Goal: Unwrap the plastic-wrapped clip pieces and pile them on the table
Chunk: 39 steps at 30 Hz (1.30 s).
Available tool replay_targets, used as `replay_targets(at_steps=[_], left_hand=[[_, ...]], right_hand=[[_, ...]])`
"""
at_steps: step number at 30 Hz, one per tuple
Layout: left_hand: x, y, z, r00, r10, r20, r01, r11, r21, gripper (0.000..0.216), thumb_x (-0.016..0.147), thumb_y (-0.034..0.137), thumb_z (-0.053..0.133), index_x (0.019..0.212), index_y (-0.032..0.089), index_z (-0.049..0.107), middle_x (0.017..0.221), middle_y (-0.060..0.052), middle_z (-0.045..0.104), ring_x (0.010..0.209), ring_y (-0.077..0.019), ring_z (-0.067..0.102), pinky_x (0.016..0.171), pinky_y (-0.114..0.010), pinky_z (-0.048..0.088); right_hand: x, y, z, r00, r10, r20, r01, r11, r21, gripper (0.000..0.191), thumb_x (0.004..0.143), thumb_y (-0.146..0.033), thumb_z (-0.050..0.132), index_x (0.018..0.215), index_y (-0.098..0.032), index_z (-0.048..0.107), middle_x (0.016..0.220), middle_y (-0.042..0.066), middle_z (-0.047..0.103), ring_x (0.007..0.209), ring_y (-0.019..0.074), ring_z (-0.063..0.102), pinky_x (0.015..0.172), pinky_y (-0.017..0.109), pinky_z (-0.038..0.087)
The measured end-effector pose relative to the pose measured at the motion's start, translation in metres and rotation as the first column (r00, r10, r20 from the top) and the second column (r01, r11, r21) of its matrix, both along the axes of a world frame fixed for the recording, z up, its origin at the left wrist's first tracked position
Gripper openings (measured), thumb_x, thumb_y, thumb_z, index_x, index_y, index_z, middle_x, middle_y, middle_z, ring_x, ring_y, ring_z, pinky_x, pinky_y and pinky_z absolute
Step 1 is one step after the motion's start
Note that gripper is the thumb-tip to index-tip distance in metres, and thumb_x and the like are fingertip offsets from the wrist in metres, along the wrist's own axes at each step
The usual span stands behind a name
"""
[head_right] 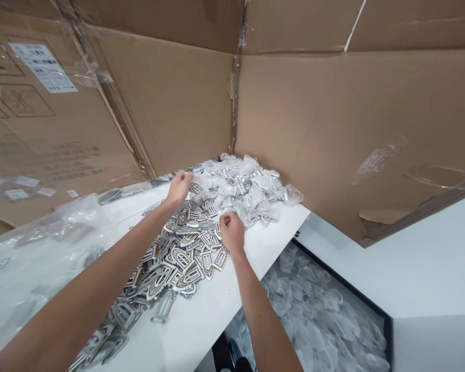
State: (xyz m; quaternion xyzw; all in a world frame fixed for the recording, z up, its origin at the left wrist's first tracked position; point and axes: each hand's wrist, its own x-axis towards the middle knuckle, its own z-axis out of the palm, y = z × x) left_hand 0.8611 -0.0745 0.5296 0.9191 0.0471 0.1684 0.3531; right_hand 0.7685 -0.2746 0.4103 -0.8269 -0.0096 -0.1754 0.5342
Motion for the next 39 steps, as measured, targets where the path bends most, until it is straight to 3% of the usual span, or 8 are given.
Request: replay_targets(at_steps=[4, 8, 11, 13, 14, 18, 31, 39], left_hand=[[-0.012, 0.011, 0.000, 0.998, -0.041, -0.038, 0.042, 0.999, 0.029, 0.024, 0.104, 0.036, 0.049, 0.105, 0.020, 0.067, 0.098, -0.009, 0.079, 0.095, -0.0265, 0.074, 0.090, -0.040, 0.059], [-0.042, 0.019, 0.000, 0.985, -0.173, 0.025, 0.167, 0.973, 0.157, 0.024, 0.098, 0.035, 0.060, 0.118, 0.022, 0.067, 0.127, -0.013, 0.075, 0.124, -0.0306, 0.068, 0.113, -0.044, 0.050], [-0.059, 0.016, -0.001, 0.841, -0.528, -0.117, 0.524, 0.741, 0.421, 0.026, 0.099, 0.036, 0.063, 0.122, 0.027, 0.070, 0.131, -0.009, 0.074, 0.129, -0.0293, 0.066, 0.116, -0.041, 0.047], [-0.064, 0.011, -0.005, 0.768, -0.588, -0.253, 0.616, 0.571, 0.542, 0.027, 0.099, 0.030, 0.064, 0.124, 0.028, 0.072, 0.130, -0.009, 0.075, 0.129, -0.0309, 0.065, 0.114, -0.042, 0.048], [-0.065, 0.008, -0.007, 0.777, -0.564, -0.279, 0.606, 0.553, 0.572, 0.028, 0.097, 0.025, 0.065, 0.124, 0.027, 0.073, 0.129, -0.010, 0.075, 0.130, -0.0322, 0.065, 0.112, -0.043, 0.048], [-0.062, -0.002, -0.018, 0.840, -0.474, -0.263, 0.527, 0.600, 0.601, 0.025, 0.093, 0.013, 0.066, 0.113, 0.024, 0.078, 0.123, -0.016, 0.075, 0.128, -0.0367, 0.065, 0.107, -0.047, 0.049], [-0.071, -0.004, -0.012, 0.887, -0.417, -0.198, 0.455, 0.719, 0.526, 0.005, 0.085, 0.023, 0.071, 0.085, 0.024, 0.076, 0.102, -0.009, 0.081, 0.113, -0.0347, 0.071, 0.103, -0.049, 0.046], [-0.066, 0.001, 0.024, 0.930, -0.365, -0.030, 0.351, 0.865, 0.358, 0.009, 0.099, 0.027, 0.061, 0.100, 0.025, 0.070, 0.105, -0.003, 0.084, 0.099, -0.0243, 0.075, 0.087, -0.035, 0.049]], right_hand=[[0.000, 0.000, 0.000, 1.000, 0.002, 0.003, -0.002, 1.000, 0.007, 0.021, 0.097, -0.042, 0.060, 0.085, -0.027, 0.067, 0.078, 0.001, 0.073, 0.073, 0.0219, 0.065, 0.073, 0.033, 0.045], [0.000, 0.000, 0.000, 1.000, -0.005, 0.007, 0.005, 1.000, 0.003, 0.021, 0.097, -0.041, 0.060, 0.084, -0.026, 0.067, 0.077, 0.001, 0.072, 0.072, 0.0219, 0.066, 0.072, 0.033, 0.045], [0.000, 0.000, 0.001, 1.000, 0.005, 0.006, -0.005, 1.000, 0.010, 0.021, 0.097, -0.042, 0.060, 0.083, -0.027, 0.067, 0.077, 0.001, 0.072, 0.073, 0.0221, 0.066, 0.072, 0.033, 0.045], [-0.001, 0.001, 0.001, 1.000, 0.000, 0.004, 0.000, 1.000, 0.016, 0.021, 0.096, -0.042, 0.060, 0.084, -0.027, 0.066, 0.076, 0.001, 0.072, 0.071, 0.0219, 0.065, 0.072, 0.033, 0.045], [-0.002, 0.001, 0.001, 1.000, -0.004, 0.003, 0.004, 1.000, 0.018, 0.021, 0.096, -0.042, 0.060, 0.084, -0.027, 0.067, 0.076, 0.001, 0.072, 0.071, 0.0218, 0.065, 0.071, 0.033, 0.044], [-0.002, 0.001, 0.002, 1.000, 0.003, 0.010, -0.003, 1.000, 0.015, 0.021, 0.096, -0.042, 0.059, 0.084, -0.026, 0.067, 0.078, 0.001, 0.072, 0.072, 0.0219, 0.065, 0.072, 0.033, 0.044], [-0.001, 0.000, -0.002, 1.000, 0.010, 0.011, -0.010, 1.000, 0.014, 0.024, 0.096, -0.045, 0.059, 0.085, -0.026, 0.068, 0.078, 0.001, 0.072, 0.073, 0.0215, 0.065, 0.072, 0.032, 0.044], [-0.001, 0.000, -0.001, 1.000, 0.001, 0.018, -0.001, 1.000, 0.027, 0.023, 0.097, -0.043, 0.059, 0.086, -0.025, 0.068, 0.077, -0.001, 0.070, 0.072, 0.0203, 0.064, 0.073, 0.031, 0.044]])
